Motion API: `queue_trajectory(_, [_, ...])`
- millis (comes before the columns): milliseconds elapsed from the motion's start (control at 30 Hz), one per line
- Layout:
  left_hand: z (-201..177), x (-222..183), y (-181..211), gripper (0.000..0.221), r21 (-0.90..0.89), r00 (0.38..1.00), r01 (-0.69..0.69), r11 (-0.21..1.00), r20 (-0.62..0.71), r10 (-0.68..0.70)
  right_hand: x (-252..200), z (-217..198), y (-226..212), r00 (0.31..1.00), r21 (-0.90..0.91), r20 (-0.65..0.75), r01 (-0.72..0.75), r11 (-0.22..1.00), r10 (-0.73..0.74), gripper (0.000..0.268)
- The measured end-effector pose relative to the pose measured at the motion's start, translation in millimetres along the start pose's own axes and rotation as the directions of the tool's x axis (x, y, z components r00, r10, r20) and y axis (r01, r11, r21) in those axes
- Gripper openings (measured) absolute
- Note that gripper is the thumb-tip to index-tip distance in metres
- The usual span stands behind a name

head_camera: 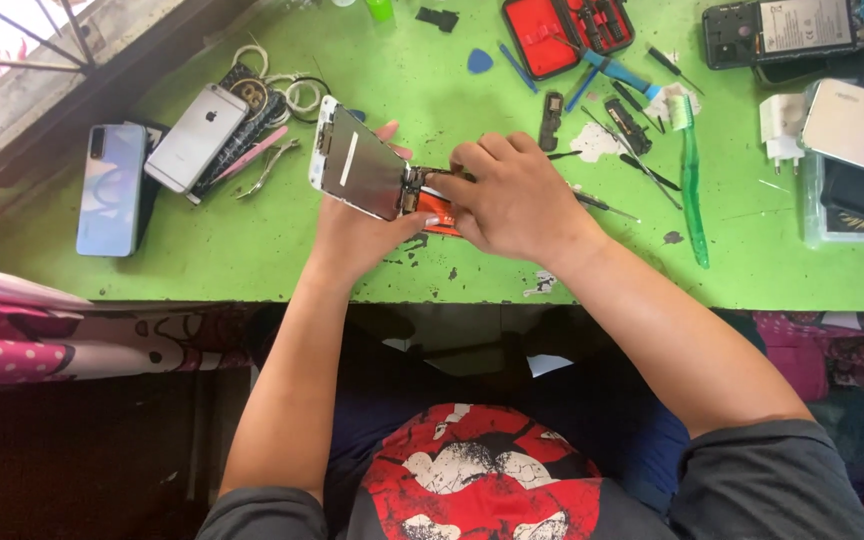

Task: Disassembling a mobile phone to remove the screen and battery assembly using specialized repair tools.

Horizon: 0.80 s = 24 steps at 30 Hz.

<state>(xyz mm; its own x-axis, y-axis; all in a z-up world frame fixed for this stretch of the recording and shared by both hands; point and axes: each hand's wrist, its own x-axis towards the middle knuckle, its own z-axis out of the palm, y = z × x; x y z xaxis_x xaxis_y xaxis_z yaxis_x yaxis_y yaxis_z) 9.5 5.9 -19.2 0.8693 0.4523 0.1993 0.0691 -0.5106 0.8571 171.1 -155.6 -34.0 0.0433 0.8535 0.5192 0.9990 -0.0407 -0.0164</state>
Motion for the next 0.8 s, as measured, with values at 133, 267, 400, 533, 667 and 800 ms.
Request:
queue_trajectory(133, [0.3,-0.6,-6.2,0.091,0.032,1.000,0.002,0.999,-0.012,-0.001,2.1,-2.6,-2.4,1.000,-0.016,0.009,0.017,1.000,-0.017,0.025])
queue_trajectory(267, [1.2,1.5,-8.4,0.099,0.042,0.999,0.033,0.999,0.001,-0.034,1.1,-1.9,-2.5,1.000,-0.010,-0.006,-0.001,1.000,0.001,0.030])
queue_trajectory(400, [1.8,0.4,-9.8,0.095,0.041,1.000,0.005,0.999,-0.012,-0.005,2.9,-5.3,-4.3,1.000,0.002,-0.008,0.001,1.000,-0.001,0.032])
queue_trajectory(533, [0.0,-0.9,-3.0,0.088,0.050,1.000,-0.020,0.999,-0.008,0.021,3.8,-6.0,-2.5,1.000,0.001,-0.009,0.002,1.000,-0.002,0.030])
queue_trajectory(667, [1.1,-1.4,-4.4,0.085,-0.008,0.999,-0.021,1.000,-0.040,0.021,2.8,-3.8,-3.3,1.000,0.006,-0.019,-0.009,1.000,0.009,0.031])
queue_trajectory(800, [-0.9,-2.6,-0.8,0.073,0.007,0.997,-0.069,0.998,-0.043,0.070,-1.5,-1.3,5.0,0.994,0.199,0.067,-0.099,0.975,0.087,0.048])
